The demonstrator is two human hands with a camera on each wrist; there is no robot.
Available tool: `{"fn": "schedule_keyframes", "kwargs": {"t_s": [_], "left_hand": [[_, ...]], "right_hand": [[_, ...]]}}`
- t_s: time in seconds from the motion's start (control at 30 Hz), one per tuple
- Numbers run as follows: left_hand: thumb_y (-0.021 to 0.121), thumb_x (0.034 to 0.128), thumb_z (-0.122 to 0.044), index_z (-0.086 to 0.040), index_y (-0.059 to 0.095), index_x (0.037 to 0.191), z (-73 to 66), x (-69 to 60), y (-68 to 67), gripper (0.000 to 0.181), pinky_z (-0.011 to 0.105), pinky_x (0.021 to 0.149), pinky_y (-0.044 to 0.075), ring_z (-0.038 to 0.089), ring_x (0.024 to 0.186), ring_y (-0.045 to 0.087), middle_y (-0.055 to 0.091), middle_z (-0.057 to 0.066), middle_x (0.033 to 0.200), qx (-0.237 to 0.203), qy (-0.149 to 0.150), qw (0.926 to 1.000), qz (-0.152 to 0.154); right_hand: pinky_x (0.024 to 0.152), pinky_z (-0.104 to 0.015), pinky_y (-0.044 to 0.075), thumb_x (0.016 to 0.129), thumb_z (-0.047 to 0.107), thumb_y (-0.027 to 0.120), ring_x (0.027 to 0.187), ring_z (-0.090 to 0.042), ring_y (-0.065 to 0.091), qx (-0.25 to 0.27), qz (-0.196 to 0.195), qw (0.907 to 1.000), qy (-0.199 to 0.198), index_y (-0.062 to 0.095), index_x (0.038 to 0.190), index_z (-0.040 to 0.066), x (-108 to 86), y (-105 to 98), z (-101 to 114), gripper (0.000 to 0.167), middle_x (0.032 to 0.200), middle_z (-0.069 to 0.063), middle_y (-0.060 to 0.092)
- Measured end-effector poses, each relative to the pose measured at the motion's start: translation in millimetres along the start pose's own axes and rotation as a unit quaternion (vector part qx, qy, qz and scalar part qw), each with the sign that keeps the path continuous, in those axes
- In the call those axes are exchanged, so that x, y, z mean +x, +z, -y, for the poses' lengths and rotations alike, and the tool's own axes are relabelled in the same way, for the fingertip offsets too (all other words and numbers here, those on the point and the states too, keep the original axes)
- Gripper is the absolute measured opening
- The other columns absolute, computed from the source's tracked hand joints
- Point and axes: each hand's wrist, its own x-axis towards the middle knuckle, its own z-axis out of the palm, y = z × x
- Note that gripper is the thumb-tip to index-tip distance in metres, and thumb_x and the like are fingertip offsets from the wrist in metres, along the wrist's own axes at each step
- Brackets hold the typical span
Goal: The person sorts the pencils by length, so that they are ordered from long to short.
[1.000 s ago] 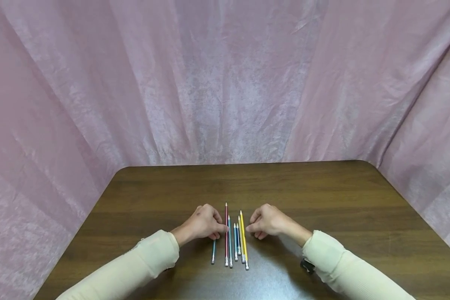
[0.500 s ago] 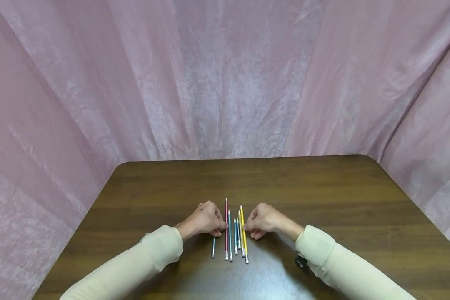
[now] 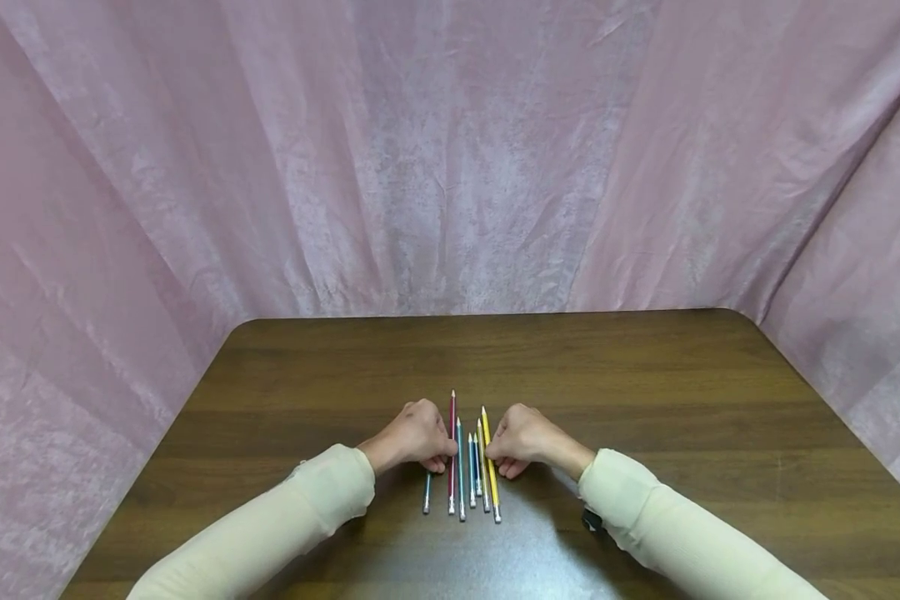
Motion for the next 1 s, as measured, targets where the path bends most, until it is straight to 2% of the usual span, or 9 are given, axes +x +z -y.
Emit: {"fn": "schedule_keyframes", "kwargs": {"t_s": [0.2,0.37,0.7,0.8,1.0], "left_hand": [[0.072,0.0838,0.002,0.000,0.066,0.062,-2.1,4.9,1.9,0.023,0.022,0.044,0.056,0.008,0.039,0.059,0.064,0.006,0.051,0.017,-0.012,0.9998,-0.001],[0.075,0.0829,0.000,-0.001,0.066,0.063,-3.5,8.1,3.8,0.022,0.022,0.044,0.056,0.009,0.039,0.059,0.063,0.007,0.051,0.035,-0.025,0.9991,-0.001],[0.080,0.0819,-0.008,-0.002,0.065,0.063,-6.4,9.0,3.1,0.025,0.024,0.044,0.057,0.009,0.039,0.058,0.062,0.005,0.049,0.051,-0.032,0.9981,-0.013],[0.078,0.0834,-0.009,-0.002,0.065,0.063,-8.7,8.5,-1.8,0.025,0.025,0.045,0.058,0.009,0.039,0.058,0.062,0.005,0.050,0.043,-0.027,0.9985,-0.019],[0.073,0.0847,-0.010,0.002,0.067,0.073,-13.8,7.0,-16.7,0.018,0.028,0.048,0.059,0.010,0.042,0.060,0.064,0.007,0.054,0.000,-0.015,0.9992,-0.037]], "right_hand": [[0.046,-0.028,0.059,0.081,-0.001,0.071,0.044,-0.014,0.064,-0.024,-0.014,0.9996,0.002,0.068,0.067,-0.001,3.3,1,1,0.015,0.055,-0.009,0.065],[0.046,-0.028,0.059,0.082,0.000,0.072,0.043,-0.014,0.063,-0.040,-0.009,0.9991,0.008,0.066,0.066,-0.001,4.9,1,4,0.017,0.055,-0.009,0.065],[0.049,-0.028,0.060,0.083,-0.001,0.067,0.045,-0.013,0.060,0.015,0.023,0.9992,0.028,0.064,0.073,-0.003,6.0,-8,5,0.011,0.060,-0.012,0.064],[0.051,-0.028,0.061,0.085,0.001,0.066,0.046,-0.012,0.060,0.019,0.023,0.9993,0.021,0.065,0.074,-0.003,7.6,-14,7,0.012,0.060,-0.012,0.064],[0.050,-0.027,0.060,0.087,0.003,0.063,0.046,-0.011,0.058,0.028,0.030,0.9991,0.010,0.062,0.073,-0.001,10.0,-22,13,0.015,0.057,-0.008,0.059]]}}
